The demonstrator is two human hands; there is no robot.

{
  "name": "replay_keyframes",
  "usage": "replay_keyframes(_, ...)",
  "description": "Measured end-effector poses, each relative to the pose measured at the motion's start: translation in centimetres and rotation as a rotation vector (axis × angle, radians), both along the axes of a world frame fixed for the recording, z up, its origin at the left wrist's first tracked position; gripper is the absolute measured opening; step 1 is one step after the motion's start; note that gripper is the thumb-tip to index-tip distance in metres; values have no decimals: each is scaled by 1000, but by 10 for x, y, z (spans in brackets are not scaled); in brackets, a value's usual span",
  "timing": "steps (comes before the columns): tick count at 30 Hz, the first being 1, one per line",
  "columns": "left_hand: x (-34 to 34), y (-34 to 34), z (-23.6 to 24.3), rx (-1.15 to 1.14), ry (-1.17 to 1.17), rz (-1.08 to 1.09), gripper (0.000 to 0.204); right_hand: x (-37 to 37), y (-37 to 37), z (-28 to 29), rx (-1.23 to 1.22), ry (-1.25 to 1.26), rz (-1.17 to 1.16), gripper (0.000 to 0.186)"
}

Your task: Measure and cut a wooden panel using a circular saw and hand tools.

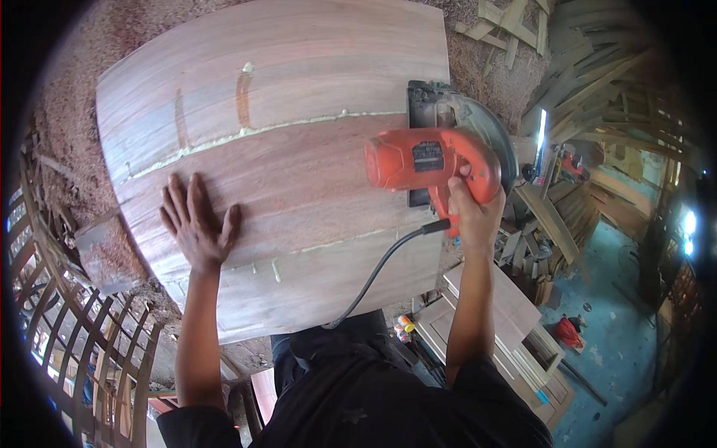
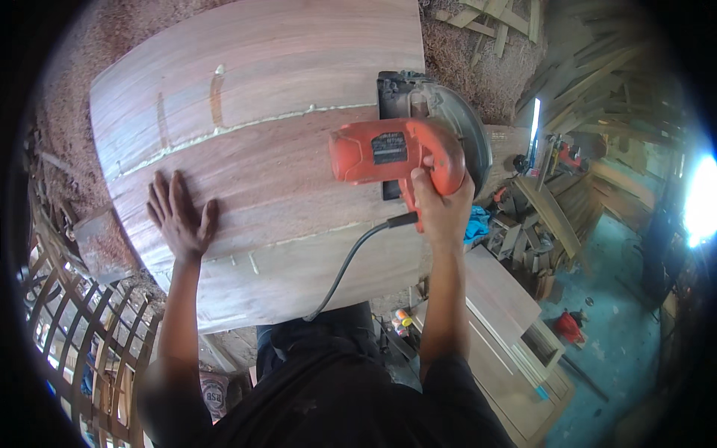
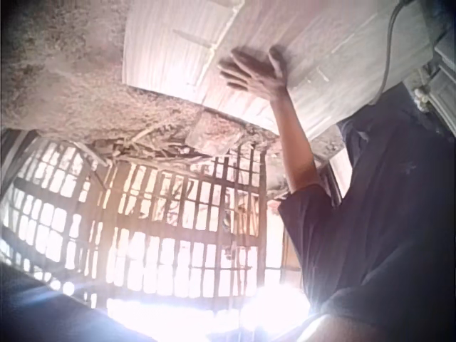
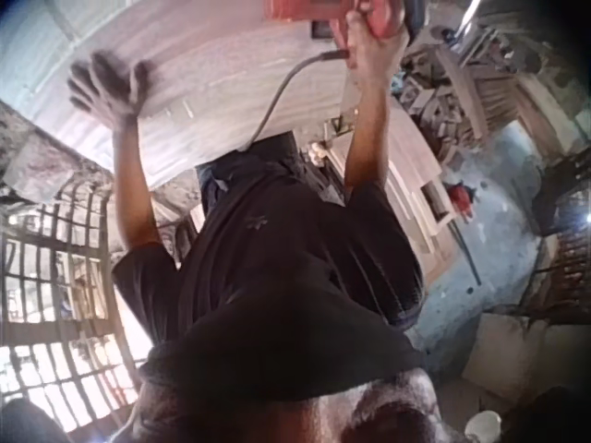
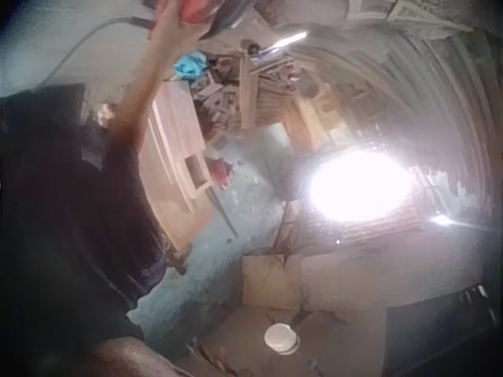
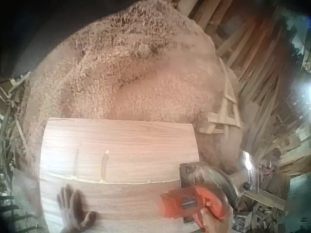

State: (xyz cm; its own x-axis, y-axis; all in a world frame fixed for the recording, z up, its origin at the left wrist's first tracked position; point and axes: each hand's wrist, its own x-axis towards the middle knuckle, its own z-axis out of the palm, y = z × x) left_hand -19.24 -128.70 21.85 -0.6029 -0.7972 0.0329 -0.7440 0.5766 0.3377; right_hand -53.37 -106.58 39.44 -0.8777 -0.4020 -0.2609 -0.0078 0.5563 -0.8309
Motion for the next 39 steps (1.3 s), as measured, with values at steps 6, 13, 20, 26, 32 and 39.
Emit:
replay_keyframes(6, -7, -2, 0, 2, -12, -14, 90, -4, 5, 0, 35, 42, 45, 24)
replay_keyframes(13, -9, -1, -3, -12, 32, -22, 89, -14, 20, -10, 56, 99, 147, 22)
replay_keyframes(20, -10, -1, -3, -22, 10, -31, 88, -9, 9, 1, 7, -35, -12, 15)
replay_keyframes(26, -12, -1, -1, -35, 22, -44, 87, -9, 8, 1, 15, -3, 41, 22)
replay_keyframes(32, -10, -1, -3, -43, 22, -49, 88, -13, -4, 2, 47, 1, 62, 23)
replay_keyframes(39, -7, -2, -4, -29, 0, -48, 88, -20, 6, -7, 10, 56, 98, 23)
